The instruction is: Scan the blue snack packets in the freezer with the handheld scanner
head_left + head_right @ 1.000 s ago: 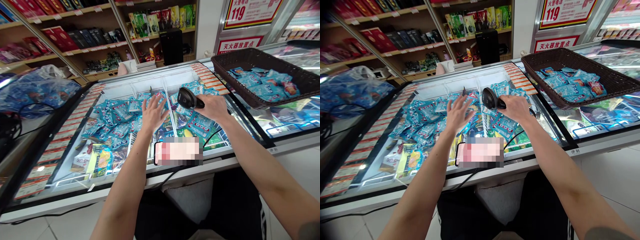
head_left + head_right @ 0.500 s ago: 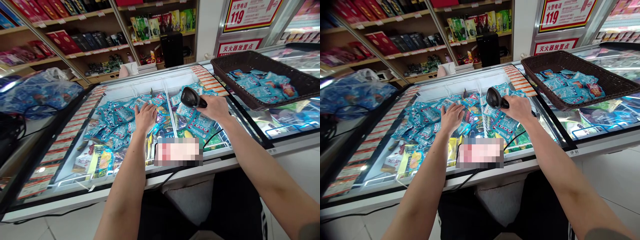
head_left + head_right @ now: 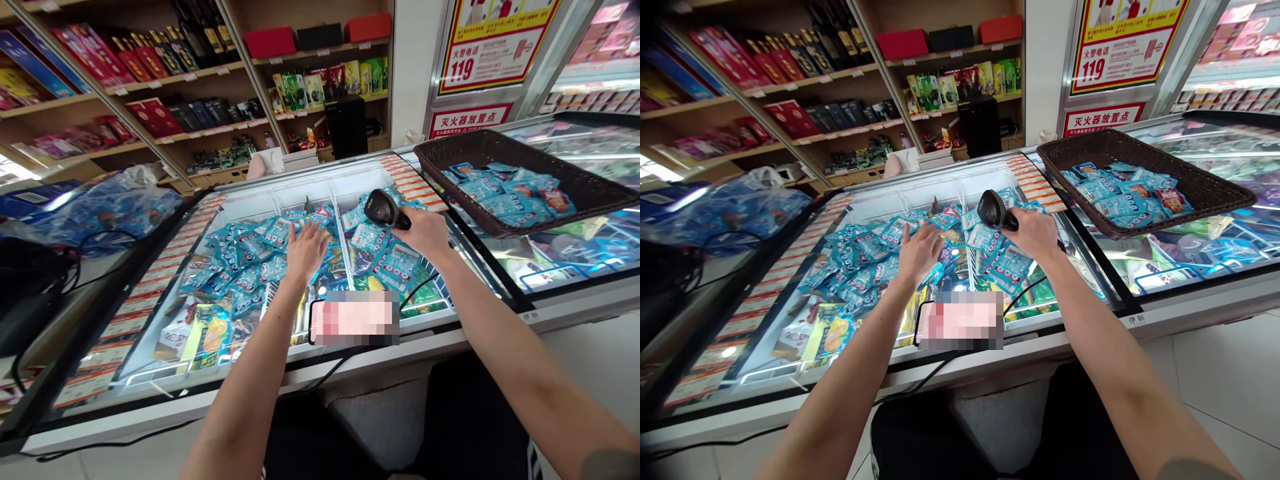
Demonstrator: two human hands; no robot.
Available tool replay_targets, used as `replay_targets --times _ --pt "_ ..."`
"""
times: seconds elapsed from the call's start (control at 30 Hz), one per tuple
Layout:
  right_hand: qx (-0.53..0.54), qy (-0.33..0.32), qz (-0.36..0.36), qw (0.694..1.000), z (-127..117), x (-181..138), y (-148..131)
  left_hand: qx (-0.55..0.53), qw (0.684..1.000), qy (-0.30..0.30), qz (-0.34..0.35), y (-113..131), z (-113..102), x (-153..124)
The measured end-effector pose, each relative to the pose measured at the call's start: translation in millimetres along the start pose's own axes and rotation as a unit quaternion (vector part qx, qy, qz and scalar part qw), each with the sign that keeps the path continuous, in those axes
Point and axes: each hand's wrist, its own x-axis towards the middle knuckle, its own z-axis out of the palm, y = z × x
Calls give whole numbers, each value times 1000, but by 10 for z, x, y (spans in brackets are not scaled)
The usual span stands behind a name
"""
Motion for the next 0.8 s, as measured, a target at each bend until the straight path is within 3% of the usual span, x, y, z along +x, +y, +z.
replay_targets --times 0.23,0.4,0.57,0.8 --pt "12 31 53 998 -25 10 20 -190 976 -74 75 754 -127 169" --pt "46 36 46 997 -35 -3 11 -187 937 -203 213 1098 -164 107" --pt "58 35 38 997 -23 -16 -5 -110 927 -223 280 1016 6 104" --pt "50 13 13 999 -35 -22 -93 -92 950 -158 251 775 127 238"
